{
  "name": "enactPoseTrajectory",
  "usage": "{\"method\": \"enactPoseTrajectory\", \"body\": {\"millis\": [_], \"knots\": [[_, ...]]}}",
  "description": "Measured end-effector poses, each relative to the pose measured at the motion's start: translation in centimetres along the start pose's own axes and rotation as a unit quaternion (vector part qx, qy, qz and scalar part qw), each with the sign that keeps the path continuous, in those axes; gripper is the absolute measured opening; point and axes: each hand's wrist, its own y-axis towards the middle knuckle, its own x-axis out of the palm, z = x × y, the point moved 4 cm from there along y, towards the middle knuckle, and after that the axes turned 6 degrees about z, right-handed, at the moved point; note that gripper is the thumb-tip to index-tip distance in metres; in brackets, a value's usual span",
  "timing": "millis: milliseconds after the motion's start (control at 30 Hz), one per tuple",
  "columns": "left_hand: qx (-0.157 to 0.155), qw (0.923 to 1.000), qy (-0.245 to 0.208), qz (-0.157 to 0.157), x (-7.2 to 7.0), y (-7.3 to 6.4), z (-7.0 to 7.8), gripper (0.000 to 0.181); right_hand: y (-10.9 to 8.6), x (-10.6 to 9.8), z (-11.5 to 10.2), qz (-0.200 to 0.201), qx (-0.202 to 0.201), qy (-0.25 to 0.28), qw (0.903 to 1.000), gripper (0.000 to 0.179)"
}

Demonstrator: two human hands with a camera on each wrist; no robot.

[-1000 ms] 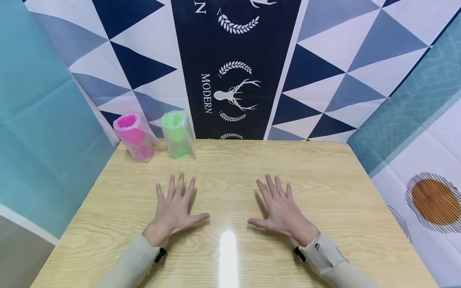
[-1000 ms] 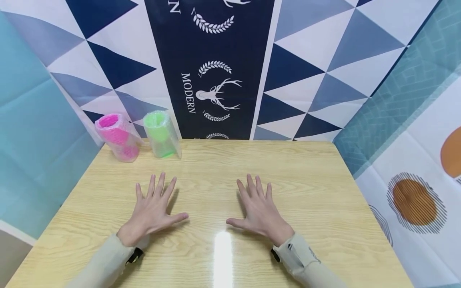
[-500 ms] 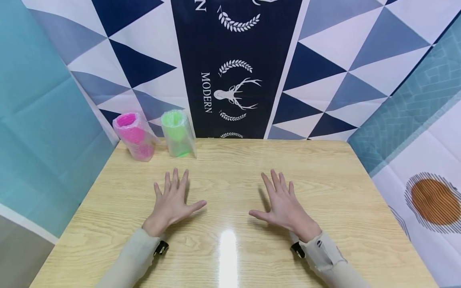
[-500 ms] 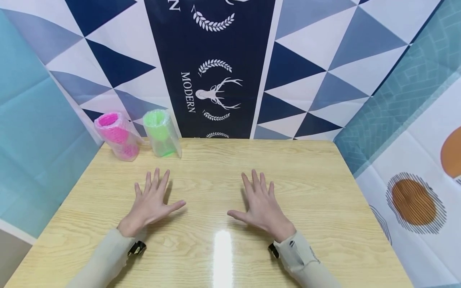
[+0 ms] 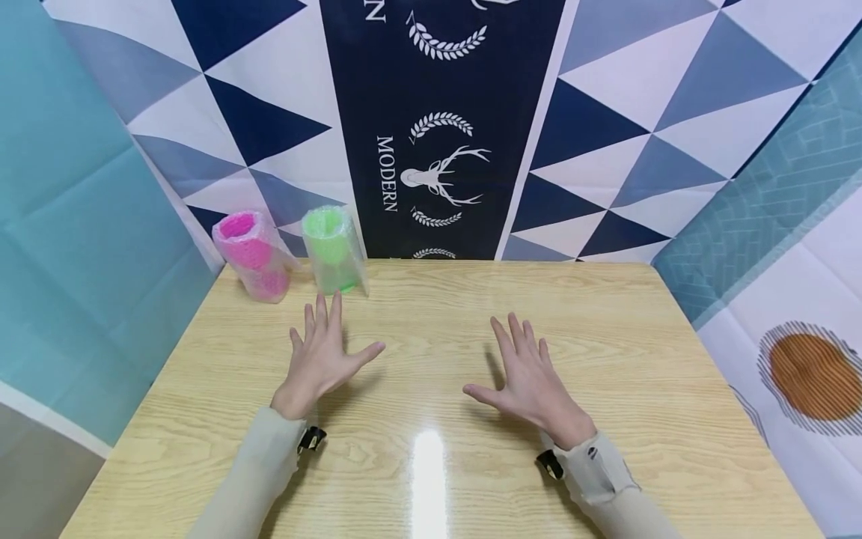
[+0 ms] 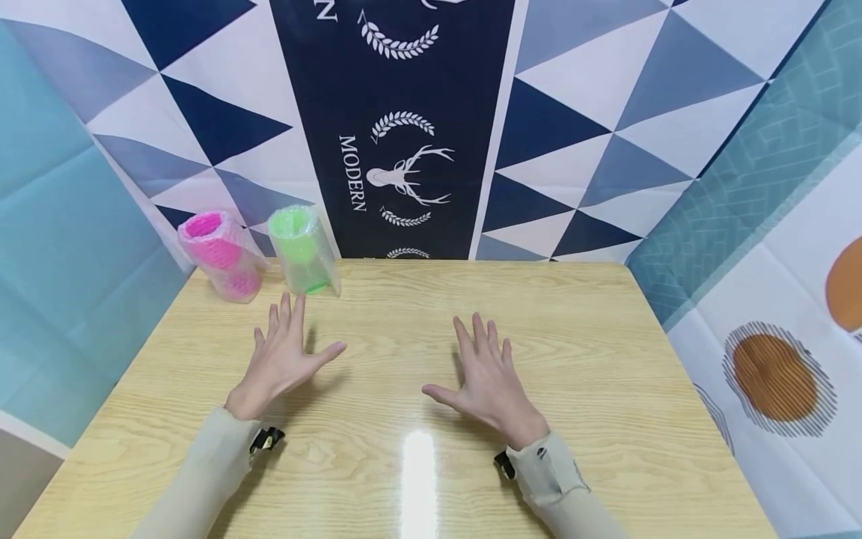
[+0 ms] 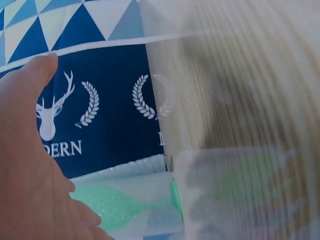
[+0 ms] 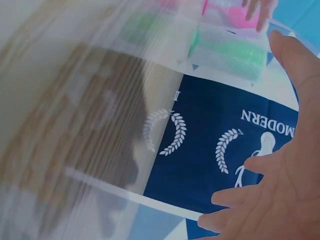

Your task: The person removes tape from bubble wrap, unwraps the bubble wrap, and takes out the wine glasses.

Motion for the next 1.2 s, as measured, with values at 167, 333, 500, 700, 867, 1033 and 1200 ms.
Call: {"method": "enactPoseTrajectory", "body": {"millis": [167,333,500,700,867,1033,1200], "knots": [[-0.015,0.9994,-0.024,0.019,-0.3,0.8,-0.3,0.127,0.3,0.2,-0.1,-0.001,0.0,0.006,1.0,0.12],[-0.022,0.9982,-0.042,0.038,-1.0,1.4,-0.4,0.128,0.5,0.2,-0.4,-0.005,-0.006,0.005,1.0,0.121],[-0.026,0.9948,-0.083,0.053,-1.6,2.2,-0.4,0.125,1.0,0.1,-1.1,0.001,-0.022,0.001,0.9998,0.121],[-0.008,0.9845,-0.15,0.091,-2.0,3.0,-0.3,0.122,1.6,0.2,-2.3,0.007,-0.03,0.014,0.9994,0.12],[0.002,0.9841,-0.132,0.119,-2.4,3.5,-0.1,0.126,2.2,0.6,-3.6,0.003,-0.041,0.029,0.9988,0.12],[-0.003,0.9859,-0.112,0.124,-2.9,4.1,-0.4,0.126,2.7,1.1,-4.7,0.001,-0.052,0.026,0.9983,0.118],[-0.006,0.9861,-0.101,0.131,-3.7,5.1,-1.1,0.123,3.1,1.1,-5.6,0.001,-0.065,0.015,0.9978,0.118]]}}
